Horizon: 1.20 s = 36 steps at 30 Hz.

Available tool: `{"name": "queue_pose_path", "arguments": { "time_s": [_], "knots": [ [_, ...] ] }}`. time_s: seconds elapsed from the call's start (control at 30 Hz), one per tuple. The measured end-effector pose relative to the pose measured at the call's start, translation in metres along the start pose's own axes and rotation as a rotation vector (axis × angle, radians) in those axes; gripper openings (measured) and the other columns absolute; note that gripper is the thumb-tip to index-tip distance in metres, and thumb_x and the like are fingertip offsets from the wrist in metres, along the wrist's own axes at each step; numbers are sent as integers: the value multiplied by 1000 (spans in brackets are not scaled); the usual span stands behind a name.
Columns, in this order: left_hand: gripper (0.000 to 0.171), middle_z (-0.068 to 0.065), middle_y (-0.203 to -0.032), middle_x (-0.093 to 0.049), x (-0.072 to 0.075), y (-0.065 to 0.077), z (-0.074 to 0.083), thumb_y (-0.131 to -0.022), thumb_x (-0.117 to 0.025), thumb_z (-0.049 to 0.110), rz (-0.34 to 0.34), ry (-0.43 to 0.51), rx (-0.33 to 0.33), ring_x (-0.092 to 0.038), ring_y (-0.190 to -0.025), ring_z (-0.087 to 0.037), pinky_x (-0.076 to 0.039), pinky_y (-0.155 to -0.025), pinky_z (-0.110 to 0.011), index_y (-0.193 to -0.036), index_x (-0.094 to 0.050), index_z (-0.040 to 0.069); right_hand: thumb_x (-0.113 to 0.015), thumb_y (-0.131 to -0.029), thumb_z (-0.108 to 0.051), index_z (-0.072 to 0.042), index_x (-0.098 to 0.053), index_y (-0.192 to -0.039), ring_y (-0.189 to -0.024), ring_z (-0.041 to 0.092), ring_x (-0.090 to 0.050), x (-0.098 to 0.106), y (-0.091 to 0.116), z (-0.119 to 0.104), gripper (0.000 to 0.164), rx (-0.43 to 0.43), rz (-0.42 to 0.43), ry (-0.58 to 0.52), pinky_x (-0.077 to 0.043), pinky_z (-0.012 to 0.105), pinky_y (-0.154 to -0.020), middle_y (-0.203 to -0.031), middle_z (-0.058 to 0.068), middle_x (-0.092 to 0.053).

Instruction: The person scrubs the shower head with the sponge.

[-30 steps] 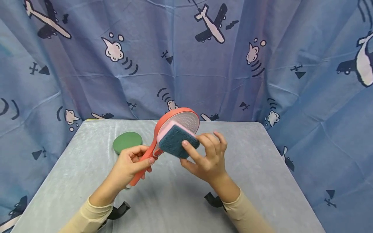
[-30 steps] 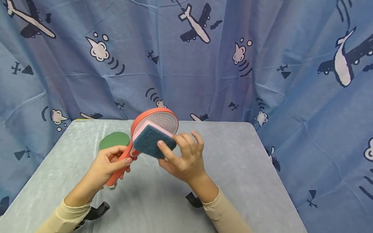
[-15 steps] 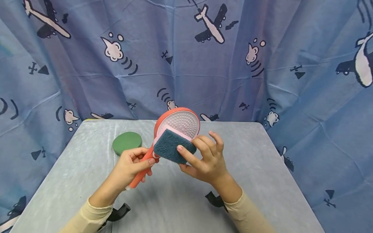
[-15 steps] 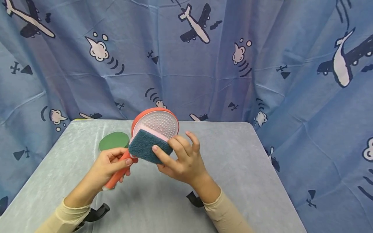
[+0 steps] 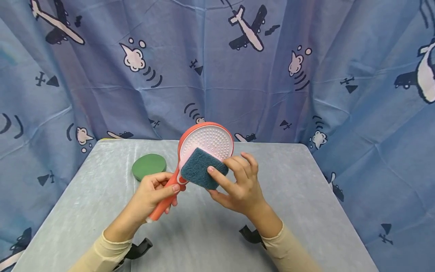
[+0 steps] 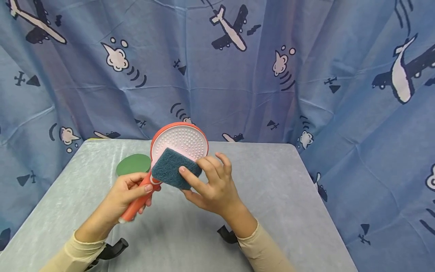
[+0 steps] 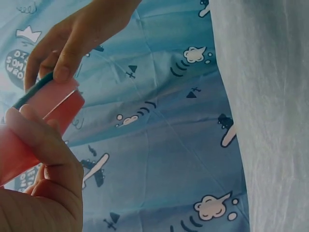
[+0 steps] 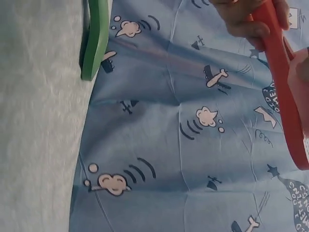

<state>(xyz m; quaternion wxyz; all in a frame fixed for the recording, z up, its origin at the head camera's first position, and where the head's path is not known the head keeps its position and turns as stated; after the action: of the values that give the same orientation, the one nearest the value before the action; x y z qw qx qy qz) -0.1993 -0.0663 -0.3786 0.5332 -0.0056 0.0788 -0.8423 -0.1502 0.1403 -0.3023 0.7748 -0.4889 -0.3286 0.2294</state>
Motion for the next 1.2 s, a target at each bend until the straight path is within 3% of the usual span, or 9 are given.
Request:
{"name": "queue_pose_path", "arguments": {
  "time_s": [0.07,0.27,0.33,0.4,0.6,0.67,0.9,0.97,1.2],
  "knots": [
    [23,-6,-76,-72,1,0,1,-98,-66,4,5,5,-1,-63,-51,-10,-54,-42,-29,-114,-64,-12,-77,-81,-34,-15,-69,-123,-97,37,-55,2,0,2,47,-7,22,26,-37,62,-92,-106,20,-62],
    [24,-7,-84,-75,-2,0,0,-97,-68,8,-7,-4,37,-63,-53,-10,-55,-44,-29,-113,-66,-9,-77,-82,-32,-12,-71,-121,-100,39,-55,24,4,37,44,-260,145,115,-33,64,-94,-108,22,-61],
    [24,-7,-85,-76,-2,-1,0,-97,-68,8,-10,-9,38,-63,-53,-10,-55,-44,-29,-113,-65,-9,-76,-83,-32,-11,-70,-123,-101,39,-54,25,6,40,45,-292,151,110,-33,64,-94,-110,22,-60],
    [24,-6,-85,-76,-1,0,-1,-97,-67,8,-5,-11,35,-63,-52,-10,-55,-43,-29,-113,-65,-10,-76,-81,-31,-10,-70,-122,-99,38,-54,22,5,36,46,-268,152,78,-34,63,-93,-108,23,-60],
    [24,-7,-74,-72,0,1,2,-99,-64,7,-1,-3,7,-62,-50,-11,-54,-43,-29,-112,-63,-13,-73,-76,-31,-13,-70,-120,-95,36,-55,4,0,4,47,6,71,-19,-38,60,-89,-104,21,-61],
    [23,-7,-74,-72,0,1,4,-99,-64,6,-2,1,-3,-62,-49,-11,-54,-42,-29,-112,-63,-13,-74,-75,-31,-15,-70,-119,-95,36,-55,6,-1,4,46,35,78,-6,-37,60,-90,-104,20,-61],
    [22,-7,-84,-75,-3,0,7,-98,-65,4,-12,18,-16,-62,-50,-11,-54,-43,-28,-112,-63,-13,-76,-79,-31,-12,-72,-117,-97,39,-54,32,2,42,42,-270,206,108,-34,62,-91,-105,22,-60],
    [21,-7,-86,-75,-3,0,6,-98,-65,5,-10,20,-15,-63,-51,-11,-54,-43,-28,-112,-64,-12,-76,-80,-32,-11,-71,-118,-97,40,-53,31,2,43,43,-293,202,88,-34,61,-89,-105,23,-59],
    [13,-5,-79,-74,1,1,8,-100,-61,5,12,30,-38,-63,-50,-10,-55,-43,-29,-108,-68,-2,-74,-77,-35,-14,-70,-119,-96,35,-54,6,-2,5,47,33,44,-50,-40,58,-88,-104,20,-61]
  ]
}}
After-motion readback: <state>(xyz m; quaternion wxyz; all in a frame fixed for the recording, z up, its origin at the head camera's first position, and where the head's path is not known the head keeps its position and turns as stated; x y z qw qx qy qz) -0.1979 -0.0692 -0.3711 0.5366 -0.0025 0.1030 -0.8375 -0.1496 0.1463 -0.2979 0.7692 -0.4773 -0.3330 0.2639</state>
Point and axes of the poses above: each hand's wrist, its own y-axis away from the middle knuckle, its own x-axis out of the back of the hand, z = x × y, the point moved 9 cm from there along -y, towards the middle knuckle
